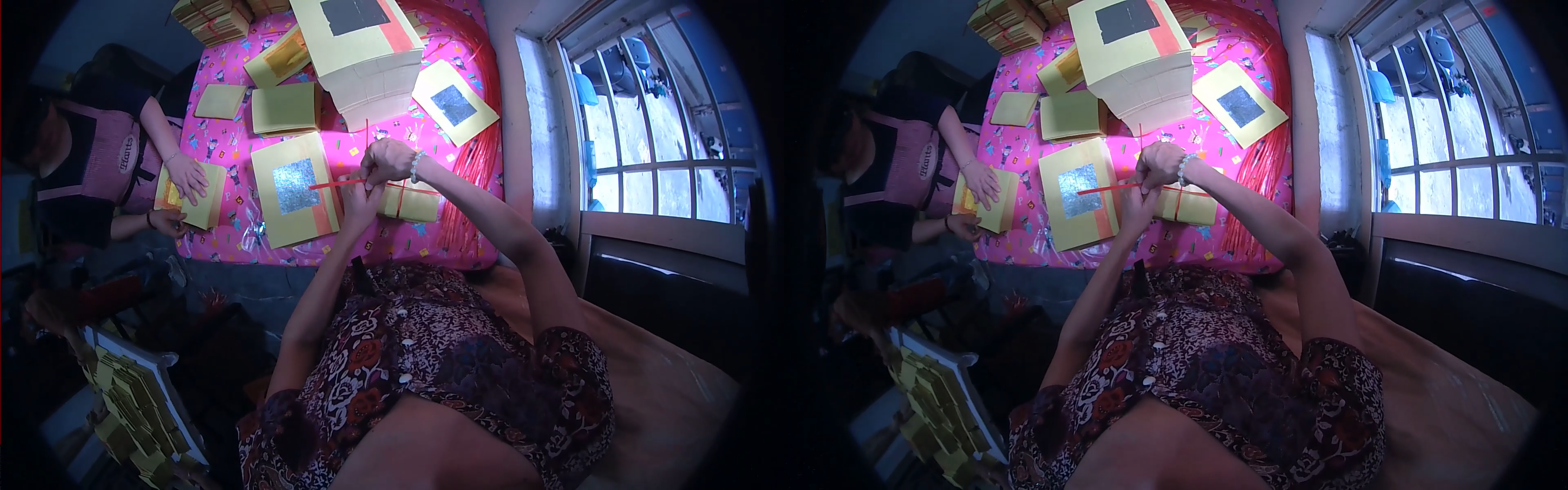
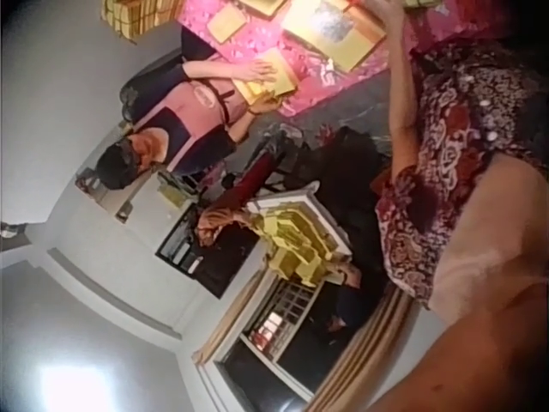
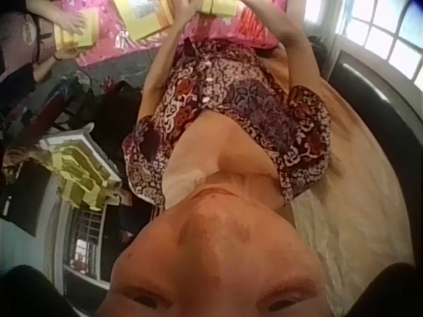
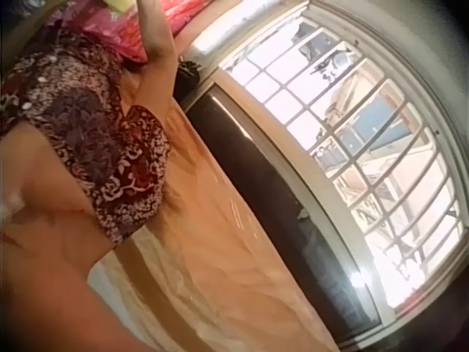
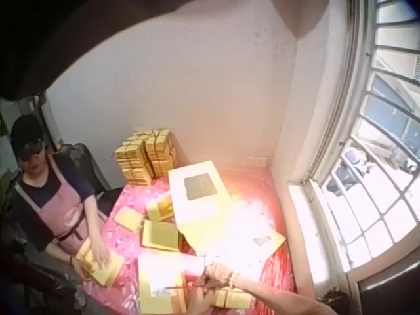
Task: Packaging and tying stacks of paper products into bundles.
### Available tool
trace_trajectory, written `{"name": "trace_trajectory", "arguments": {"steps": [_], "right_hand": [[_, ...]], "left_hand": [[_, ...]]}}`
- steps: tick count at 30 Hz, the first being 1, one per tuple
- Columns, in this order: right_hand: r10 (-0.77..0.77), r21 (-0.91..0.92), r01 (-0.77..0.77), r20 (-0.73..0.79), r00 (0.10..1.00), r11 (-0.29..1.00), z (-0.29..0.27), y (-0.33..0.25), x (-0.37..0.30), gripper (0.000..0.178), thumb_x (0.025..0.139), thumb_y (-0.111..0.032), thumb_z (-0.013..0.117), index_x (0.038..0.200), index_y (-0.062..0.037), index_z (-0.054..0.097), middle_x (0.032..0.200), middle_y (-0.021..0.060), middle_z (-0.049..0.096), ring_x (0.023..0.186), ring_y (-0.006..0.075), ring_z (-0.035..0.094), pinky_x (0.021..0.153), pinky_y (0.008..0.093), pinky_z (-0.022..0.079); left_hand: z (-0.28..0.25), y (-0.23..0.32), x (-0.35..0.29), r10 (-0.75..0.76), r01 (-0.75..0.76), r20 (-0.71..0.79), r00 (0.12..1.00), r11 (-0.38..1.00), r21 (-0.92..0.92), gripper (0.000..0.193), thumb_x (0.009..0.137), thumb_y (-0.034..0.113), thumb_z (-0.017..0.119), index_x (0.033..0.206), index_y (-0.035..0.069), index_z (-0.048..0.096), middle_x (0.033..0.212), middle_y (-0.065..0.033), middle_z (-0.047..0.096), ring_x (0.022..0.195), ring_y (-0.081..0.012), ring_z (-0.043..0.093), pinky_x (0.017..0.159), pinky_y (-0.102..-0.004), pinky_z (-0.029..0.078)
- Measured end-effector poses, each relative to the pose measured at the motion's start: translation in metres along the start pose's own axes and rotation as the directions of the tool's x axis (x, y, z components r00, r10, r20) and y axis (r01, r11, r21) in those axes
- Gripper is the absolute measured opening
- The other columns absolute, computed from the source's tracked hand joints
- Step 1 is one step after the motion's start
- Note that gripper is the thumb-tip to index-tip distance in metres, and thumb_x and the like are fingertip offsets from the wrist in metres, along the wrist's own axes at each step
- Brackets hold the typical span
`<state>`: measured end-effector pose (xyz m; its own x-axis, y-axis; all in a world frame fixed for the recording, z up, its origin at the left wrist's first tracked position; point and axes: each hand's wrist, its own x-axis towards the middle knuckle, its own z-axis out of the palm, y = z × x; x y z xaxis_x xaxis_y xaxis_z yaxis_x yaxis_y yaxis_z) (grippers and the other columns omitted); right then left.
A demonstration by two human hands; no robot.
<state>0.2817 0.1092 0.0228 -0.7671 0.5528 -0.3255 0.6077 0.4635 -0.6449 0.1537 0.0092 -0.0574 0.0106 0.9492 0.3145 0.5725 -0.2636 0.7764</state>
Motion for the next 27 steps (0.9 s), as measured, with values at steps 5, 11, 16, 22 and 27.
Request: {"name": "trace_trajectory", "arguments": {"steps": [5,11,16,22,27], "right_hand": [[-0.050,0.275,0.069,-0.076,0.996,0.959,0.008,0.018,-0.005,0.020,0.073,-0.014,0.076,0.090,-0.0048,0.071,0.078,0.0062,0.069,0.073,0.0157,0.067,0.068,0.0304,0.053],[-0.174,-0.200,0.108,-0.351,0.920,0.974,0.005,0.010,-0.019,0.012,0.081,-0.016,0.066,0.093,-0.0129,0.067,0.097,0.0096,0.055,0.087,0.0253,0.061,0.072,0.0376,0.052],[-0.247,-0.433,0.072,-0.365,0.898,0.899,0.011,0.006,-0.039,0.014,0.082,-0.026,0.064,0.086,-0.0137,0.067,0.092,0.0076,0.050,0.090,0.0244,0.056,0.072,0.0383,0.051],[-0.218,-0.531,-0.008,-0.362,0.907,0.848,0.045,-0.025,-0.067,0.030,0.078,-0.033,0.066,0.102,-0.0139,0.064,0.100,0.0074,0.051,0.095,0.0232,0.054,0.075,0.0355,0.050],[0.150,0.092,-0.122,-0.432,0.890,0.988,0.032,0.000,-0.105,0.030,0.080,-0.024,0.071,0.103,-0.0081,0.059,0.103,0.0122,0.057,0.087,0.0256,0.064,0.074,0.0369,0.053]], "left_hand": [[-0.003,-0.010,0.000,-0.006,0.005,0.083,0.997,1.000,0.007,0.023,0.088,0.022,0.056,0.086,0.000,0.059,0.077,-0.0163,0.060,0.078,-0.0339,0.053,0.075,-0.0418,0.036],[-0.022,-0.012,0.015,0.057,-0.022,0.269,0.962,0.991,-0.131,0.027,0.095,0.017,0.047,0.079,-0.001,0.060,0.075,-0.0151,0.062,0.075,-0.0310,0.057,0.077,-0.0432,0.040],[-0.033,-0.032,0.020,0.008,0.132,0.464,0.886,0.954,-0.268,0.034,0.098,0.022,0.045,0.080,-0.002,0.062,0.073,-0.0100,0.062,0.072,-0.0223,0.059,0.070,-0.0374,0.045],[-0.047,-0.033,0.035,-0.118,0.434,0.732,0.671,0.863,-0.258,0.026,0.096,0.022,0.053,0.092,0.001,0.067,0.075,-0.0015,0.060,0.073,-0.0084,0.055,0.068,-0.0256,0.044],[-0.043,-0.035,0.031,-0.090,0.375,0.660,0.746,0.876,-0.303,0.021,0.092,0.021,0.060,0.094,0.001,0.067,0.085,-0.0033,0.063,0.082,-0.0103,0.057,0.073,-0.0268,0.046]]}}
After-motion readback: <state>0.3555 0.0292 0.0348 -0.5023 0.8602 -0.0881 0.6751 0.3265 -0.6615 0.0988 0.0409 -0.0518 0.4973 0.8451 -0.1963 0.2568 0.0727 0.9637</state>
